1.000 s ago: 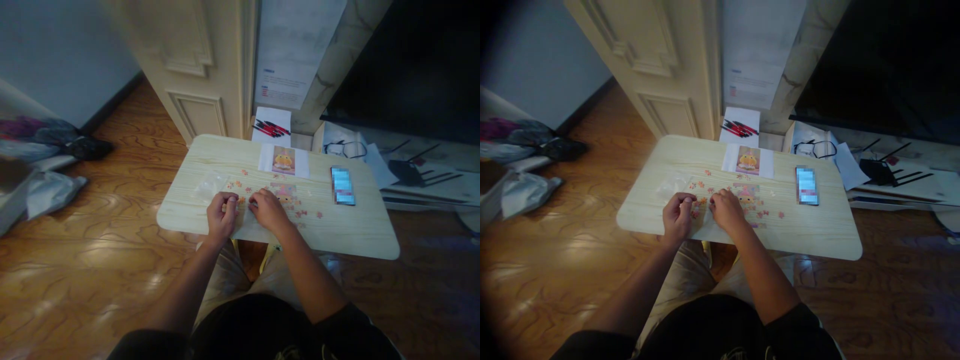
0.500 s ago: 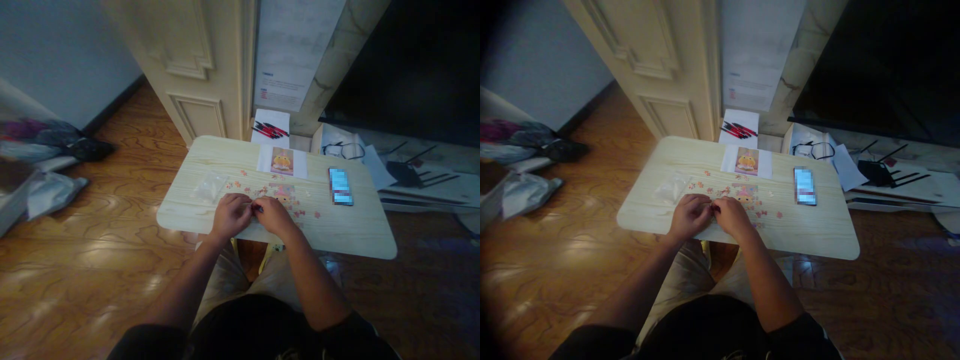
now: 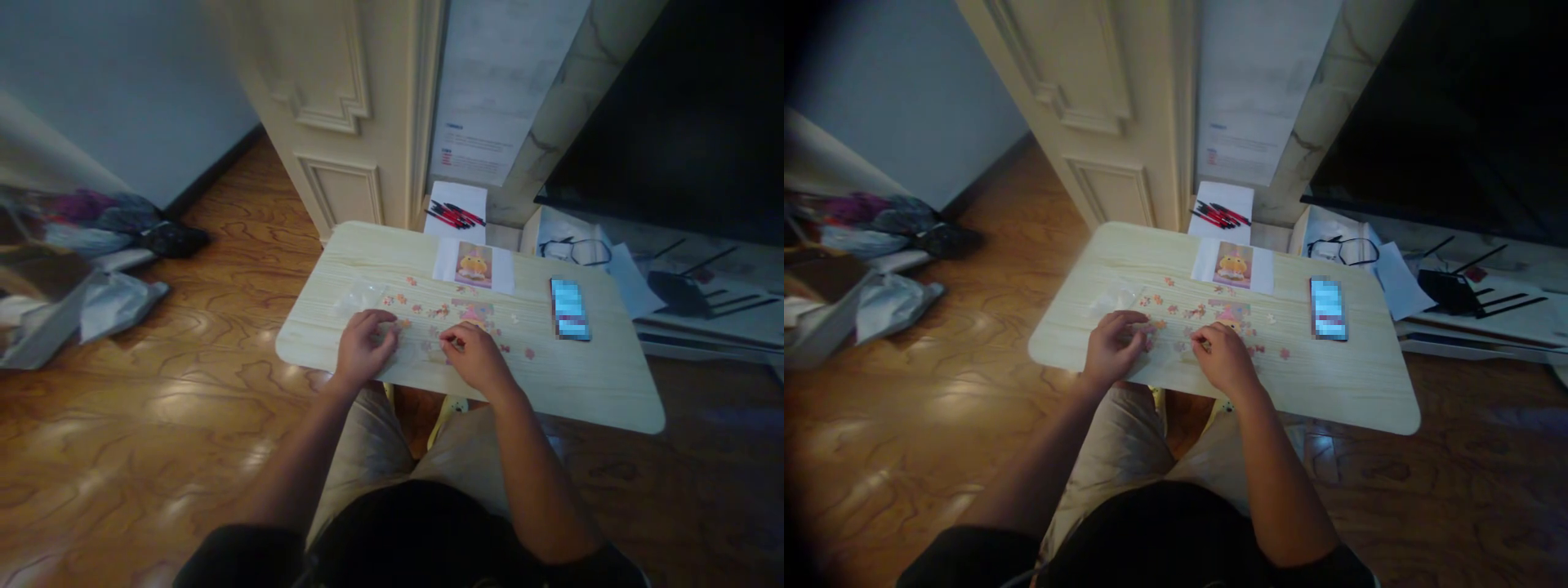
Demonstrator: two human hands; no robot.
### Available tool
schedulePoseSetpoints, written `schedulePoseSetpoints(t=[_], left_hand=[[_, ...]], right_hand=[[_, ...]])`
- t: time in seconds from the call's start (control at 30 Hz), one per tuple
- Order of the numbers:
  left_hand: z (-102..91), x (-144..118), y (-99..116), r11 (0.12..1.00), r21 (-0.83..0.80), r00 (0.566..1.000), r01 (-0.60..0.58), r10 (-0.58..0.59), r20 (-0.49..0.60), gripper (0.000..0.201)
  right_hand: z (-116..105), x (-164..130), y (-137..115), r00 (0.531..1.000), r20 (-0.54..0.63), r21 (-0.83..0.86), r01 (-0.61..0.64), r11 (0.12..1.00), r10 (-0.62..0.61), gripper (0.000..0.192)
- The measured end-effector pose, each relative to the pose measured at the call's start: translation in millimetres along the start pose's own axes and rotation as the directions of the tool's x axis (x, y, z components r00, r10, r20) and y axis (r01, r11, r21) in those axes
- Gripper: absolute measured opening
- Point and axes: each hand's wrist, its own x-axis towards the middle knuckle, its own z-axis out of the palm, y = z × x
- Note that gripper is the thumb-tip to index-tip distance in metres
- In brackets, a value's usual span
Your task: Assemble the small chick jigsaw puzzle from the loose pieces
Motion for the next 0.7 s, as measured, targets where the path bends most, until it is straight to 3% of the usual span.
schedulePoseSetpoints(t=[0.2,0.4,0.53,0.7], left_hand=[[-11.2,-7,3,0.999,-0.042,0.999,0.018,-0.016,0.037,0.034],[-43.1,-12,4,0.994,-0.047,0.976,-0.095,0.102,0.193,0.079],[-51.9,-17,3,0.993,-0.006,0.963,-0.119,0.117,0.243,0.079],[-45.5,-23,5,0.989,-0.012,0.949,-0.149,0.146,0.281,0.079]], right_hand=[[1,-3,-4,0.999,-0.013,0.027,0.032,0.999,-0.032,0.024],[7,-12,-8,0.989,-0.002,0.078,0.148,0.986,-0.148,0.051],[14,-17,-8,0.981,0.011,0.097,0.19,0.977,-0.192,0.054],[17,-26,-9,0.976,0.043,0.106,0.207,0.973,-0.213,0.057]])
